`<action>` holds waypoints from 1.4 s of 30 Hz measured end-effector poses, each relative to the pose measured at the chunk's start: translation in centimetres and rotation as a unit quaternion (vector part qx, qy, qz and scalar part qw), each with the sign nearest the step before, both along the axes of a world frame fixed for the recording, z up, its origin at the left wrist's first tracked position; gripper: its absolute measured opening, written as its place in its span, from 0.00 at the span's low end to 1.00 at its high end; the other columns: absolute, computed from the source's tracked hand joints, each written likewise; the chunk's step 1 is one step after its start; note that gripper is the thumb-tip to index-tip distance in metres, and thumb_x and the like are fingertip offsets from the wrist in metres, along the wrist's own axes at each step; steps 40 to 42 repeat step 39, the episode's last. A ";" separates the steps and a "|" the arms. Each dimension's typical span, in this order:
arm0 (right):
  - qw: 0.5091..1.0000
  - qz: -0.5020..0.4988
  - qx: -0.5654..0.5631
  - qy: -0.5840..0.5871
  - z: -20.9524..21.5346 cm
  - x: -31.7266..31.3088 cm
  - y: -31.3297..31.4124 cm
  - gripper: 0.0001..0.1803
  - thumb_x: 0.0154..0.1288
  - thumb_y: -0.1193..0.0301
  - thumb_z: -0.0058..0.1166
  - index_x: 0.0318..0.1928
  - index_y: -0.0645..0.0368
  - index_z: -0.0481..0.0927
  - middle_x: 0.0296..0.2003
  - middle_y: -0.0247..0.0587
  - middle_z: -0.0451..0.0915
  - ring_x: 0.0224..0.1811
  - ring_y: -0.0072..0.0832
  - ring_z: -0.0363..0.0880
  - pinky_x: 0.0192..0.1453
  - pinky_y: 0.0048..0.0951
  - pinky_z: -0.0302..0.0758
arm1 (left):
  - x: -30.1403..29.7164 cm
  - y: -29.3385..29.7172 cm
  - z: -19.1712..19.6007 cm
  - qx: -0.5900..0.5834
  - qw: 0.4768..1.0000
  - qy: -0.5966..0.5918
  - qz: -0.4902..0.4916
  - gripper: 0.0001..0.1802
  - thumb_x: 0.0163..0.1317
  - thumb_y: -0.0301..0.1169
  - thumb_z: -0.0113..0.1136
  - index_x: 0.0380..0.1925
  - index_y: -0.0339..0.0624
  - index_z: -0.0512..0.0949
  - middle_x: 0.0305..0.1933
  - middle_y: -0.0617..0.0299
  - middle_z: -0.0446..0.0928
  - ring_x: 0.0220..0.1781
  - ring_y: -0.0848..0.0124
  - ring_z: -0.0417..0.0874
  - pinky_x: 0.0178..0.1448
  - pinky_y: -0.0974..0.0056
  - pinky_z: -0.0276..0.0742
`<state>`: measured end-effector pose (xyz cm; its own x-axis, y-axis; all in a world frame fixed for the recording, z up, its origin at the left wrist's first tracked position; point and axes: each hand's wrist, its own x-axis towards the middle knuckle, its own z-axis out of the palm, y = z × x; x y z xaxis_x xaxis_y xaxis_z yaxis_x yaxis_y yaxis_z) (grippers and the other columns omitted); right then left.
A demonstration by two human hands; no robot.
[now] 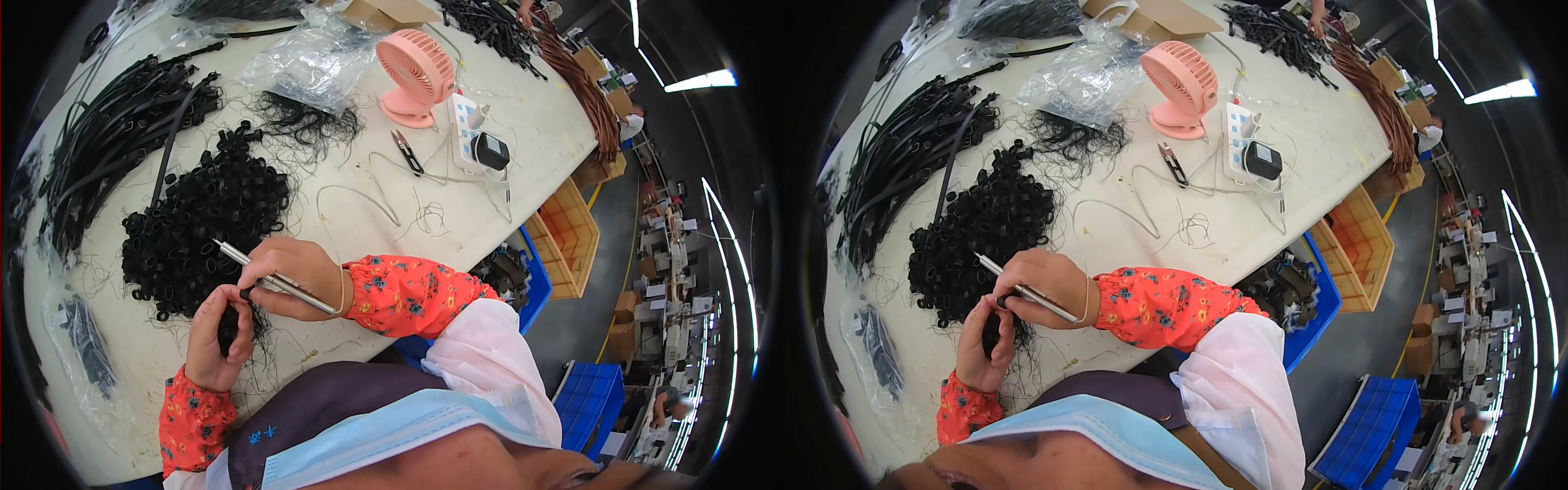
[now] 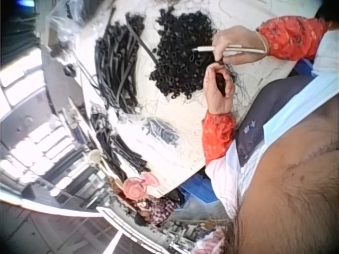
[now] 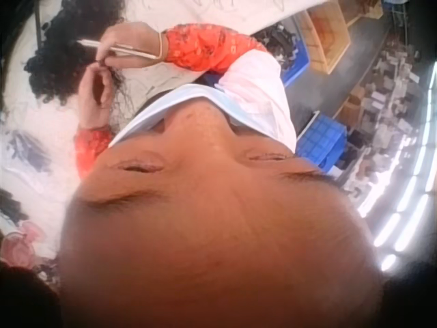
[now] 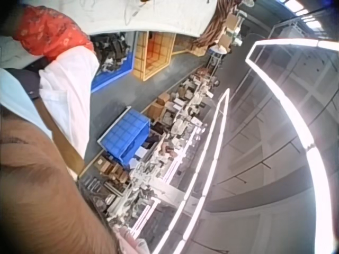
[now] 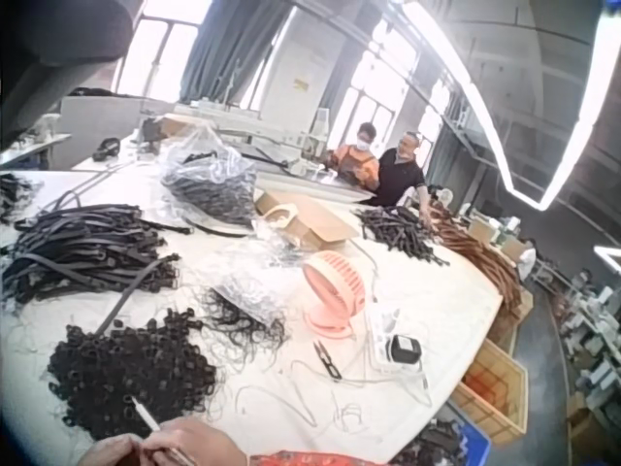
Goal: The person sits at a workbench and uses a metal tool to thread black hair strands through small black plastic rings. They handle the components one at a time, manipulating the hair and rings with both hands to secure the hair inside the plastic casing.
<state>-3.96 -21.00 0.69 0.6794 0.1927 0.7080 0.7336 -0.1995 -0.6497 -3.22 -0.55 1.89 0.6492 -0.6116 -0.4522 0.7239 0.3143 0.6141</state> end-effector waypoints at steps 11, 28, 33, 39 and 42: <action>0.995 0.044 -0.059 -0.071 -0.8 -0.2 0.8 0.13 0.57 0.75 0.62 0.43 0.52 0.77 0.35 0.36 0.77 0.36 0.38 0.76 0.40 0.36 0.72 | -0.5 -0.7 -0.6 0.018 0.994 0.107 0.019 0.19 0.74 0.48 0.40 0.38 0.45 0.71 0.25 0.64 0.72 0.16 0.76 0.70 0.13 0.75 0.57; 0.953 0.067 -0.042 0.291 -0.8 -0.5 0.8 0.10 0.76 0.72 0.37 0.51 0.62 0.69 0.38 0.46 0.81 0.25 0.20 0.80 0.35 0.22 0.78 | 1.9 2.2 0.2 -0.054 0.998 -0.026 -0.008 0.11 0.72 0.36 0.49 0.40 0.40 0.73 0.26 0.65 0.73 0.17 0.80 0.69 0.14 0.79 0.56; 0.969 0.003 -0.040 0.244 0.1 -0.1 0.4 0.10 0.77 0.72 0.35 0.50 0.63 0.69 0.33 0.44 0.81 0.24 0.20 0.77 0.32 0.20 0.74 | 3.6 3.9 -1.0 -0.057 0.994 -0.050 0.075 0.12 0.72 0.38 0.48 0.37 0.42 0.73 0.25 0.68 0.71 0.21 0.81 0.68 0.15 0.79 0.57; 0.972 -0.013 -0.049 0.231 -0.2 0.1 -0.1 0.11 0.77 0.72 0.36 0.50 0.63 0.69 0.35 0.46 0.81 0.27 0.22 0.78 0.35 0.21 0.75 | 2.5 2.4 -1.5 0.323 0.773 -0.544 0.037 0.16 0.66 0.36 0.60 0.48 0.39 0.76 0.27 0.67 0.78 0.22 0.82 0.71 0.28 0.75 0.71; 0.972 -0.013 -0.049 0.231 -0.2 0.1 -0.1 0.11 0.77 0.72 0.36 0.50 0.63 0.69 0.35 0.46 0.81 0.27 0.22 0.78 0.35 0.21 0.75 | 2.5 2.4 -1.5 0.323 0.773 -0.544 0.037 0.16 0.66 0.36 0.60 0.48 0.39 0.76 0.27 0.67 0.78 0.22 0.82 0.71 0.28 0.75 0.71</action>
